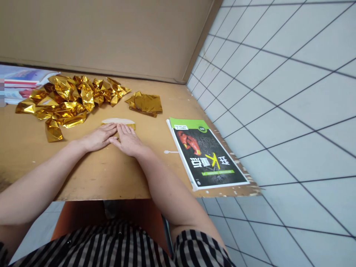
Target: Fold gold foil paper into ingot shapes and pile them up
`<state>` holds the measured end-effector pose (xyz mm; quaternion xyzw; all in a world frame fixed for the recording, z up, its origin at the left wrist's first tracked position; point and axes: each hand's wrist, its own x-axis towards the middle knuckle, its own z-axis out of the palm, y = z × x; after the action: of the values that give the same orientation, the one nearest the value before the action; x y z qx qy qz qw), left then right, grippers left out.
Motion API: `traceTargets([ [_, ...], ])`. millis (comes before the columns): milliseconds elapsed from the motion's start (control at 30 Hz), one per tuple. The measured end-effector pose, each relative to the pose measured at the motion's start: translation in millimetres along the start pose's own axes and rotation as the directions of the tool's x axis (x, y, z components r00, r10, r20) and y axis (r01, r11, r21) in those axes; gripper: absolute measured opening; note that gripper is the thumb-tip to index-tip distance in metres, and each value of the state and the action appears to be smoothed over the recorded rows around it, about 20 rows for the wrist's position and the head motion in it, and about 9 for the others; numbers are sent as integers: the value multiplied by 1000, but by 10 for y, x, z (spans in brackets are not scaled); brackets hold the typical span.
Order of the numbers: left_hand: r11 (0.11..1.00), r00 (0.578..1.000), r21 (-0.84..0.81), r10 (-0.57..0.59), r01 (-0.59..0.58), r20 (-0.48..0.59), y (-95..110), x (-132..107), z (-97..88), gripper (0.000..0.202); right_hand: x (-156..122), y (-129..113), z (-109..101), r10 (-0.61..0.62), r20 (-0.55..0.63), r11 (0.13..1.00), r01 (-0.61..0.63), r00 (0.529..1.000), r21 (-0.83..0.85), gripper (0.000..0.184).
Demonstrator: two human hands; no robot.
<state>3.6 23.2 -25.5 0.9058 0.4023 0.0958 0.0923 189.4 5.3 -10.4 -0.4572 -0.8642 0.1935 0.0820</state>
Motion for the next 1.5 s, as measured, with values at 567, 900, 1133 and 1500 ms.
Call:
traceTargets([
  [567,997,997,17,-79,79,17,-62,-85,-144,60,-37,40,-96,109,49,990,-104,993,-99,89],
  [900,994,992,5,-113,113,-55,-163,-75,-30,60,-6,160,-114,111,4,987,-110,994,-120,80],
  [1133,990,989,19,-138,139,-44,-133,-78,-86,56,-3,225,-148,115,-13,983,-116,993,-146,77],
  [1500,983,988,136,-113,127,-105,-4,-71,-192,43,-34,160,-230,219,15,964,-214,976,-157,77],
])
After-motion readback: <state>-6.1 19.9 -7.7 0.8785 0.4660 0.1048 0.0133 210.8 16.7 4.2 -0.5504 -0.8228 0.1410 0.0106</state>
